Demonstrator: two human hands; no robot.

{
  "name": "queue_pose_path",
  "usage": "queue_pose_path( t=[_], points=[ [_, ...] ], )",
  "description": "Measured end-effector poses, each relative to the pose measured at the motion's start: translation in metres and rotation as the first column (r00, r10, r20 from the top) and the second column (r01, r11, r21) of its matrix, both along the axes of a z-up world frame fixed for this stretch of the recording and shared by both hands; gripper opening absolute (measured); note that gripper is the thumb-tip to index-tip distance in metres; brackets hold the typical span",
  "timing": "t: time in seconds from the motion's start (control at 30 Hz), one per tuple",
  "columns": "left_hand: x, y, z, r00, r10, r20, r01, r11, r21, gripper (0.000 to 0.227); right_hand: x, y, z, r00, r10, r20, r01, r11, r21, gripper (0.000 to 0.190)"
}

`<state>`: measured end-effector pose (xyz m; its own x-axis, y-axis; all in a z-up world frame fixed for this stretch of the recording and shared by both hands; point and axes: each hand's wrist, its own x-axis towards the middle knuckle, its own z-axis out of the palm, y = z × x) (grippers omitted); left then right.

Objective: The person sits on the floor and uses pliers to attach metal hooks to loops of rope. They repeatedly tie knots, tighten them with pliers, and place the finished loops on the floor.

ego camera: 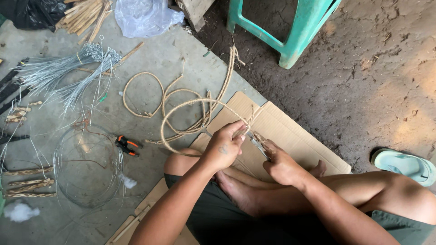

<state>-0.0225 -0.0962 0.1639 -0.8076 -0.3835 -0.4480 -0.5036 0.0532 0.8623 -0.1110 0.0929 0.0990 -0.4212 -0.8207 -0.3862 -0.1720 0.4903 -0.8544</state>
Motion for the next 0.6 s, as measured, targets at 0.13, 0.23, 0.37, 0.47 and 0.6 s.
queue_pose_path(
  t=[0.13,0.23,0.37,0.47,0.6],
  points=[
    [-0.001,0.010,0.009,0.995,-0.062,0.084,0.063,0.998,-0.016,0.047,0.002,0.000,0.001,0.992,-0.085,0.093,0.090,0.995,-0.051,0.085],
    [0.001,0.012,0.012,0.997,-0.051,0.059,0.051,0.999,-0.009,0.047,0.004,0.001,0.004,0.990,-0.114,0.078,0.109,0.991,0.072,0.064],
    [0.004,0.013,0.008,0.998,-0.037,0.050,0.039,0.999,-0.027,0.046,0.005,0.000,0.004,0.995,-0.094,-0.031,0.096,0.994,0.052,0.037],
    [0.007,0.015,-0.002,0.999,-0.035,0.039,0.037,0.997,-0.073,0.042,0.006,-0.001,0.000,0.997,-0.081,-0.014,0.082,0.993,0.085,0.038],
    [0.010,0.015,-0.015,0.959,-0.158,-0.236,0.056,0.920,-0.388,0.033,0.007,0.000,-0.010,0.992,-0.102,0.068,0.097,0.993,0.067,0.028]
  ],
)
